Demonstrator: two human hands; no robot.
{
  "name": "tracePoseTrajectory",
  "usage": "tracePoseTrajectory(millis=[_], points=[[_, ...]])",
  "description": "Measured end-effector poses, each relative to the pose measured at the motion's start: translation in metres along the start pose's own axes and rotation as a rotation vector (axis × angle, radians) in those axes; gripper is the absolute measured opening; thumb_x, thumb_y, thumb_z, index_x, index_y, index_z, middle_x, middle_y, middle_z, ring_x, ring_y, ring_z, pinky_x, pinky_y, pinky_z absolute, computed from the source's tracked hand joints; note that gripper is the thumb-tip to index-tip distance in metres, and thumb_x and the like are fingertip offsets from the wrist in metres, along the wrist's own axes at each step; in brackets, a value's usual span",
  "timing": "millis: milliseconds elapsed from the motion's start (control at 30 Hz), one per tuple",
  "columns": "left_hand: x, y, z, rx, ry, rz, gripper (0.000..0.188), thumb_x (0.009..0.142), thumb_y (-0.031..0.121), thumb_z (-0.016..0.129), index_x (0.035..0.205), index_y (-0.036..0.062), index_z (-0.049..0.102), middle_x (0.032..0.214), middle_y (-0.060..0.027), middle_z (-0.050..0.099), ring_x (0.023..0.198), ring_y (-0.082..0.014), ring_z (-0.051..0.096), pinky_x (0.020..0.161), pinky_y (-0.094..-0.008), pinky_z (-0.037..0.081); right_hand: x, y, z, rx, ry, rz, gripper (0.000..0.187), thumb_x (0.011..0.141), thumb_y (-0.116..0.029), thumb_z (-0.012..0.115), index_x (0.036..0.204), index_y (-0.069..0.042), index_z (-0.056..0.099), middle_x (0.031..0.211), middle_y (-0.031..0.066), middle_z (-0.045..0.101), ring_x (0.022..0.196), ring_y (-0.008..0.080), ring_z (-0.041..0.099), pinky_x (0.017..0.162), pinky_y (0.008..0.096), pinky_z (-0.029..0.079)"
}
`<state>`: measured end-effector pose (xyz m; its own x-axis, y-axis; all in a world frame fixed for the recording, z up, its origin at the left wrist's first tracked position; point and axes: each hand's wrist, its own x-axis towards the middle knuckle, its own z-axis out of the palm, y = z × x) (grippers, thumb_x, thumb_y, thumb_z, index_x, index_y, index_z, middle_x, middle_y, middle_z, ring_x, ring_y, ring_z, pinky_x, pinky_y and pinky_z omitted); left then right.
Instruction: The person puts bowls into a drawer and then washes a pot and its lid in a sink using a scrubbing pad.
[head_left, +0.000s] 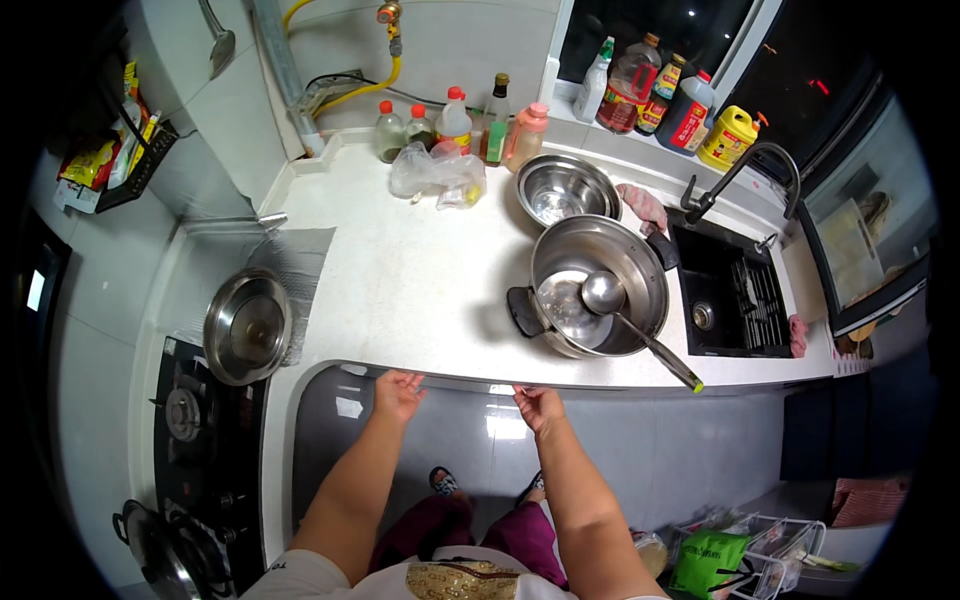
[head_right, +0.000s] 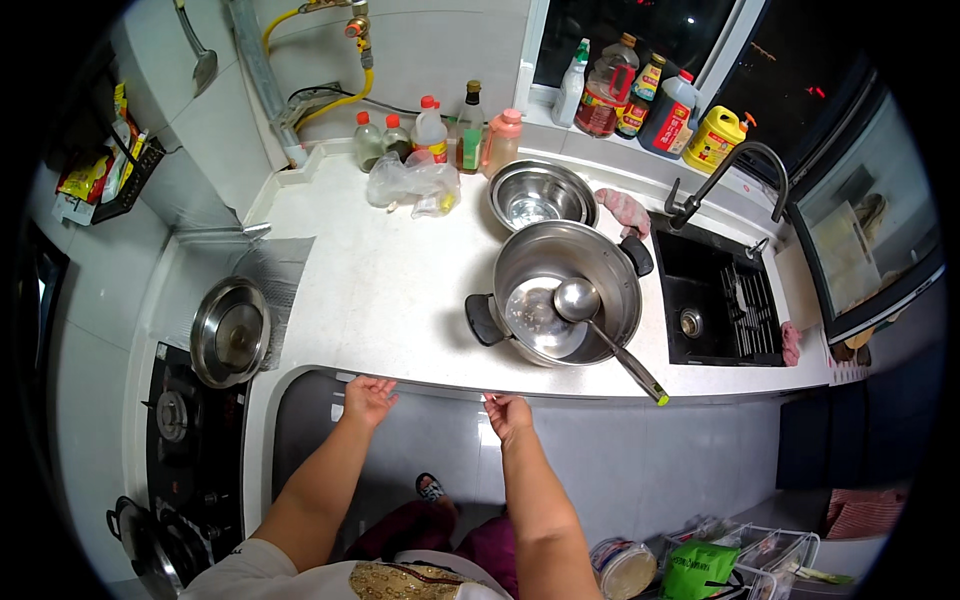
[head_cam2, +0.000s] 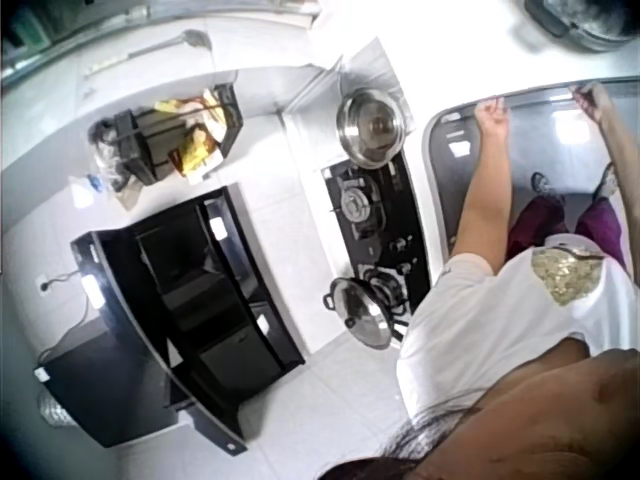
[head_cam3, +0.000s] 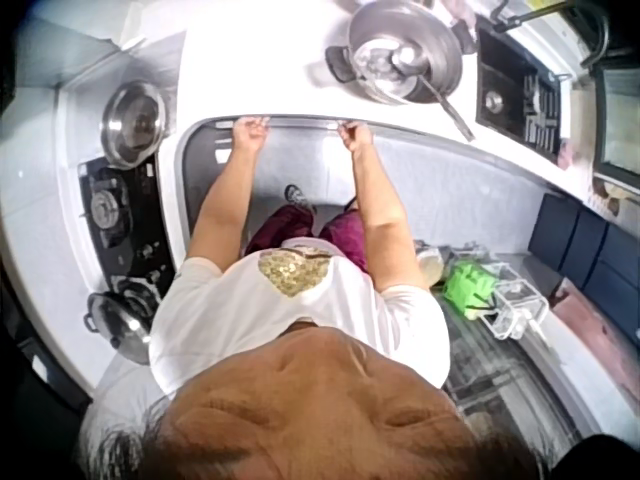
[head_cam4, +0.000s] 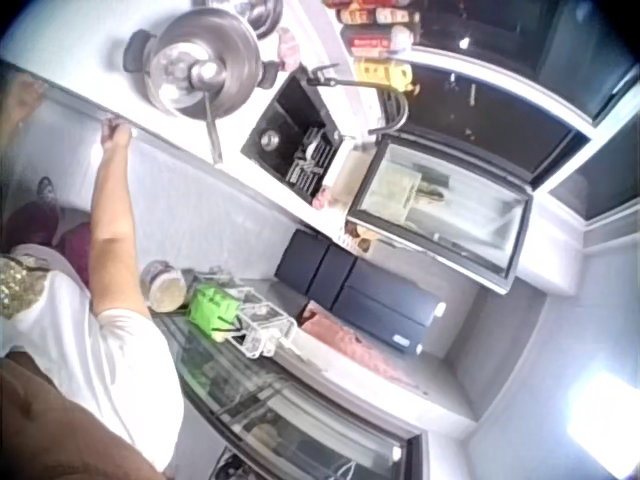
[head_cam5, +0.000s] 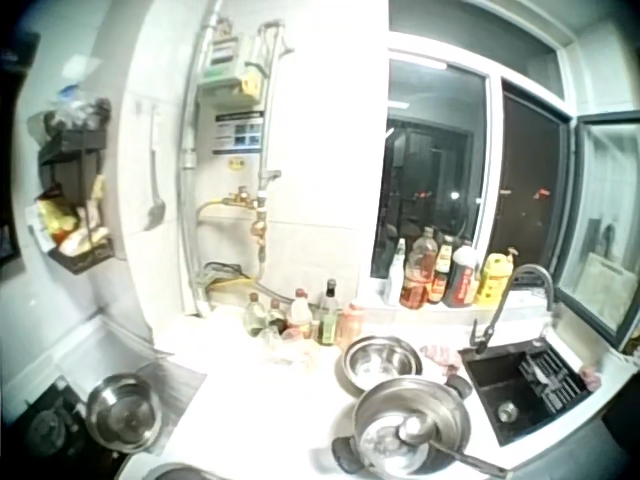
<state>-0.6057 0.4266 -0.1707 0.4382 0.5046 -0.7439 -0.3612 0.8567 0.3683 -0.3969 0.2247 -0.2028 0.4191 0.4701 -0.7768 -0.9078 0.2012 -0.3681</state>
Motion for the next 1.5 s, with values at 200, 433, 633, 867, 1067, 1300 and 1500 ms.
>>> tracePoseTrajectory(millis=[200,433,633,867,1067,1300,1500], points=[[0.026,0.003,-0.007,-0.198,0.028,0.033,0.035,0.066,0.014,0.049,0.097,-0.0007,0.040,0.107,-0.0179,0.045,0.111,-0.0321,0.037,0.103,-0.0536,0.014,-0.001,-0.008,0.004,0.065,-0.052,0.026,0.010,0.072,0.007,0.044,0.082,0.007,0.046,0.082,0.0189,0.052,0.076,0.0294,0.055,0.072,0.0383,0.051],[0.024,-0.004,0.002,-0.216,0.009,0.053,0.036,0.065,0.019,0.051,0.094,0.0023,0.040,0.101,-0.0131,0.047,0.093,-0.0300,0.046,0.100,-0.0520,0.021,-0.049,-0.025,-0.022,-0.141,-0.212,0.102,0.055,0.083,-0.002,0.049,0.131,-0.013,0.024,0.113,0.0128,0.052,0.098,0.0268,0.056,0.079,0.0411,0.048],[0.020,-0.032,0.006,0.330,0.363,0.504,0.037,0.075,0.025,0.054,0.106,0.0072,0.044,0.099,-0.0055,0.051,0.089,-0.0164,0.048,0.081,-0.0400,0.036,-0.128,-0.107,-0.079,-0.226,-0.209,0.167,0.041,0.084,-0.004,0.050,0.122,-0.010,0.036,0.113,0.0169,0.053,0.096,0.0293,0.057,0.082,0.0439,0.048],[-0.103,-0.085,0.226,0.459,0.001,0.464,0.031,0.087,0.037,0.053,0.103,0.0110,0.051,0.080,0.0008,0.057,0.076,-0.0114,0.054,0.063,-0.0278,0.045,-0.155,-0.230,-0.092,-0.388,-0.329,0.027,0.046,0.084,-0.007,0.054,0.126,-0.010,0.036,0.109,0.0141,0.057,0.092,0.0204,0.059,0.080,0.0319,0.049],[-0.083,-0.064,0.253,0.626,0.053,0.345,0.021,0.085,0.023,0.057,0.089,0.0034,0.052,0.076,-0.0088,0.055,0.059,-0.0201,0.056,0.057,-0.0380,0.054,-0.155,-0.258,-0.045,-0.792,-0.558,-0.262,0.073,0.078,-0.004,0.063,0.138,-0.014,0.022,0.130,0.0101,0.043,0.112,0.0174,0.046,0.087,0.0285,0.042],[-0.142,-0.119,0.290,0.508,-0.199,0.012,0.018,0.080,0.005,0.051,0.089,-0.0103,0.049,0.082,-0.0210,0.059,0.074,-0.0310,0.064,0.066,-0.0364,0.057,-0.158,-0.289,-0.052,-0.760,-0.480,-0.430,0.093,0.072,-0.007,0.070,0.142,-0.011,0.009,0.138,0.0126,0.032,0.127,0.0201,0.032,0.091,0.0301,0.036],[-0.144,-0.181,0.344,0.594,-0.307,0.045,0.022,0.079,0.004,0.053,0.096,-0.0103,0.052,0.086,-0.0191,0.061,0.073,-0.0258,0.065,0.063,-0.0308,0.056,-0.149,-0.345,-0.081,-0.695,-0.383,-0.501,0.085,0.071,0.000,0.069,0.140,-0.011,0.020,0.131,0.0044,0.040,0.119,0.0154,0.039,0.089,0.0262,0.038]])
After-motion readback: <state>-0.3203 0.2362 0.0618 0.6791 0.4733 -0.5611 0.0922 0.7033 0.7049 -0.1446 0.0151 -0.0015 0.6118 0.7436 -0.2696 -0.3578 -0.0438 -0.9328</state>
